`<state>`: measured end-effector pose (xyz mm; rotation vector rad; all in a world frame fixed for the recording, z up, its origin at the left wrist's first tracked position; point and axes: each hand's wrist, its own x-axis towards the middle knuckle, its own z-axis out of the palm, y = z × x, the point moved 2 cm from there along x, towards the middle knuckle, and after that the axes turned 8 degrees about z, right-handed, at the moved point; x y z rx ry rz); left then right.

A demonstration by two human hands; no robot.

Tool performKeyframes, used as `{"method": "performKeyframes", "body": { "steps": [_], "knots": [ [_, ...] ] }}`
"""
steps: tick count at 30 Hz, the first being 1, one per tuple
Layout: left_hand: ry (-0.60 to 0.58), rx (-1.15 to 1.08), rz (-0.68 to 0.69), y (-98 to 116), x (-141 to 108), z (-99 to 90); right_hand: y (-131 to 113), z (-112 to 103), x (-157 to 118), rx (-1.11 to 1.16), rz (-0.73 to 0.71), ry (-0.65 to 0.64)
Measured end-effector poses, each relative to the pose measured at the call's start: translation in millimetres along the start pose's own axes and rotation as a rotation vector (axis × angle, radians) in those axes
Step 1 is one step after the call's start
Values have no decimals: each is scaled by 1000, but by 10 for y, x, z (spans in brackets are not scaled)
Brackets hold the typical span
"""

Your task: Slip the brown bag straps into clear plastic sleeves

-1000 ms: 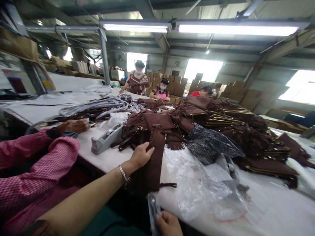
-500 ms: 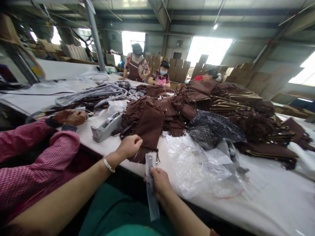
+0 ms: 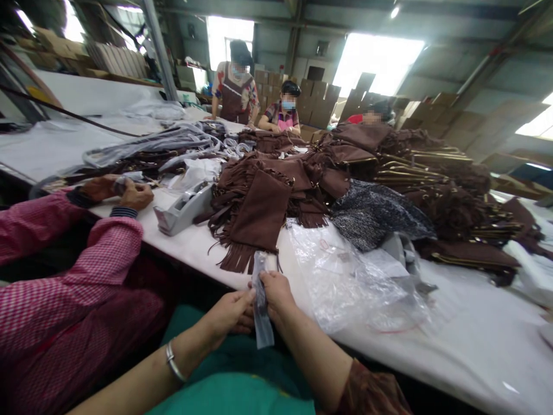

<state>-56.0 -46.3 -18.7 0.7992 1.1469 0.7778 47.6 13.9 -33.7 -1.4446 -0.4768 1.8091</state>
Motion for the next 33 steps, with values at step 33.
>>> {"method": "performKeyframes", "body": {
  "steps": [33],
  "knots": [
    [46,-208,-41,246,432,-61,-334,-8,138,-592,-24,88]
  ]
}}
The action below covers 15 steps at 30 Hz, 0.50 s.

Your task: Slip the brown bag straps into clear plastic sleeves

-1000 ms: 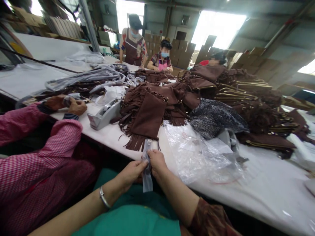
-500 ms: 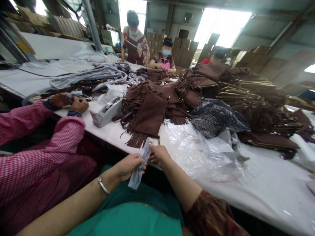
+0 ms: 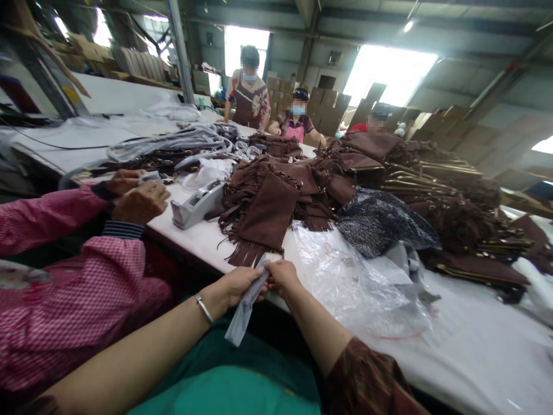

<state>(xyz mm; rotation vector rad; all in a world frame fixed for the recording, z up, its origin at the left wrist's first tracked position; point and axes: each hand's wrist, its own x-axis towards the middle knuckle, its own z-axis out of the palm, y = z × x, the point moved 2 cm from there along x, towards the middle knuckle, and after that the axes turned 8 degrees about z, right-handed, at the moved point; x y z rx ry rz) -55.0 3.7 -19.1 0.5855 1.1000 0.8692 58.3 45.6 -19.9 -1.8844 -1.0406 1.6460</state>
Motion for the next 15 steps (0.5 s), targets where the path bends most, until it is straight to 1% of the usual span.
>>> {"method": "performKeyframes", "body": {
  "steps": [3,4,5,7,8,9,10,12,15],
  "knots": [
    [68,33,-1,17,58,47,32,-160,27,-72,-69,19],
    [73,28,5,24,57,52,38,-232,35,-120,-147,46],
    [71,20,9,34,52,53,38,-302,42,-193,-275,83],
    [58,15,7,57,38,44,29,-401,44,-410,-646,142],
    [50,18,3,70,34,38,30,-418,42,-537,-843,152],
    [42,25,-3,85,30,34,37,-417,44,-652,-1010,144],
    [34,35,-10,98,26,29,45,-405,52,-737,-1128,131],
    [24,60,-19,120,9,17,40,-361,64,-835,-1279,127],
    [36,106,-4,116,-73,-34,-19,-286,17,-931,-1392,141]
  ]
}}
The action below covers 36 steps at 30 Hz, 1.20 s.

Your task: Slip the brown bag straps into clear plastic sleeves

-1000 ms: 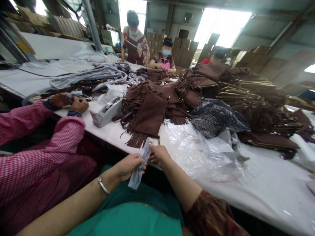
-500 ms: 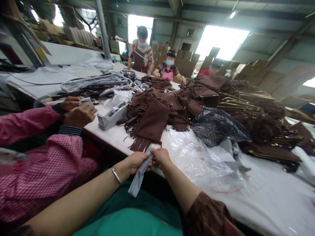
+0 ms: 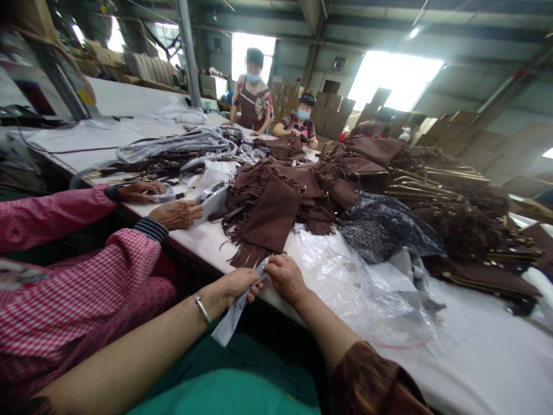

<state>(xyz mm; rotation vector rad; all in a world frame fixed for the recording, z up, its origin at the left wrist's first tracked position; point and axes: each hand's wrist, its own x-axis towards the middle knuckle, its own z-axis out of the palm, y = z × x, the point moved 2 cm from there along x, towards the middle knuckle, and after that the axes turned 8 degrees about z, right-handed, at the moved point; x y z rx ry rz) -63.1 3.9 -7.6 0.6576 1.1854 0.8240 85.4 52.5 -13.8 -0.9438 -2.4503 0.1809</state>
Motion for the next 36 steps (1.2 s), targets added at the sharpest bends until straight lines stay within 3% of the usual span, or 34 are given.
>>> {"method": "performKeyframes", "body": {
  "steps": [5,10,16,19,22,29,33,36],
  "knots": [
    [14,243,122,-148,-238,-149,-226,-123,69,-112,-171,-181],
    [56,380,224,-319,-319,-263,-372,-136,120,-89,-239,-347],
    [83,490,290,-408,-240,-294,-402,-61,221,37,-95,-453],
    [90,568,408,-397,-237,-300,-425,-50,260,7,-75,-501],
    [123,644,540,-367,-270,-291,-438,-46,273,-59,-83,-492],
    [177,790,587,-386,-296,-268,-405,-18,246,44,-173,-438],
    [212,747,565,-397,-254,-302,-388,-17,228,31,-237,-438],
    [172,695,537,-385,-242,-292,-405,-24,207,-27,-253,-463]
  ]
}}
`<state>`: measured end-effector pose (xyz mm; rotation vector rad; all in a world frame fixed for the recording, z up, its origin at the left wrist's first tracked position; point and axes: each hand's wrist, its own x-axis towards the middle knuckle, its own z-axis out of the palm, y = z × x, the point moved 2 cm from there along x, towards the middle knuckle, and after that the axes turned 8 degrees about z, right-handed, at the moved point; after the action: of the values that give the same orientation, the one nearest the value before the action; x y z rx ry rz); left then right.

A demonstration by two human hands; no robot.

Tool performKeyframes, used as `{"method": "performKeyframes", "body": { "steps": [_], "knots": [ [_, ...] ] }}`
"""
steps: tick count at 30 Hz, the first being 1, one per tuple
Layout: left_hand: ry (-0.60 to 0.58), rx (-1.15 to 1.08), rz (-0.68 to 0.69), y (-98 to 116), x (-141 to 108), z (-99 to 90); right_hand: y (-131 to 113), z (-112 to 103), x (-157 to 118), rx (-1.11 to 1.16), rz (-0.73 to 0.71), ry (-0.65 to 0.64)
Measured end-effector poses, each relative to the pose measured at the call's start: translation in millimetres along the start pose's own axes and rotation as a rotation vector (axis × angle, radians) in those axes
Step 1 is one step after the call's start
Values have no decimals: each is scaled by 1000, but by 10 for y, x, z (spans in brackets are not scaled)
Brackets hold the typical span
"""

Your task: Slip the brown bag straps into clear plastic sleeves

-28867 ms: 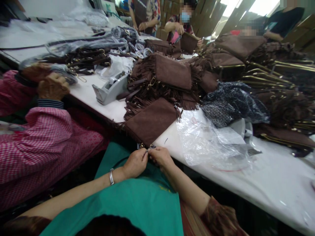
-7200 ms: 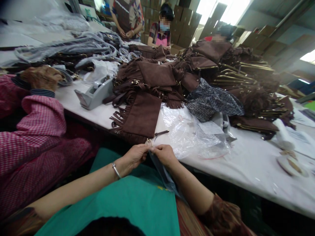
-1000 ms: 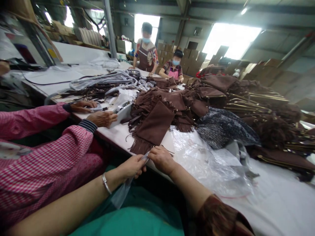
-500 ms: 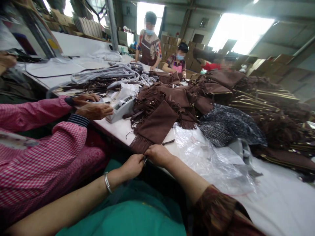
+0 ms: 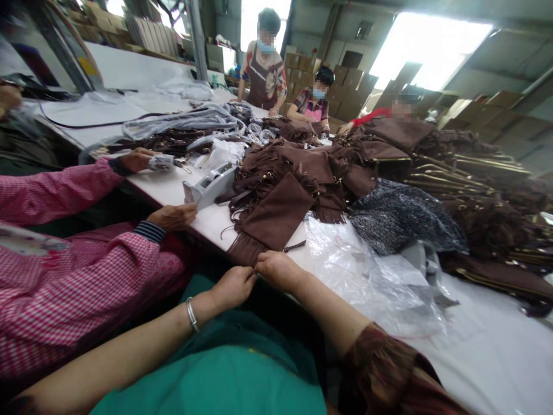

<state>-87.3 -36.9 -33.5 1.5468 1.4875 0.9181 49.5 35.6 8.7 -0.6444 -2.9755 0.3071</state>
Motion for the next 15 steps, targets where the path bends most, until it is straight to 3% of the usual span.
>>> {"method": "performKeyframes", "body": {
  "steps": [6,15],
  "knots": [
    [-125,-224,-246,-3,-6,73,-42,62,-26,-137,1,-30],
    [-191,-821,-565,41,6,-6,-54,200,-80,-168,-2,154]
  ]
}}
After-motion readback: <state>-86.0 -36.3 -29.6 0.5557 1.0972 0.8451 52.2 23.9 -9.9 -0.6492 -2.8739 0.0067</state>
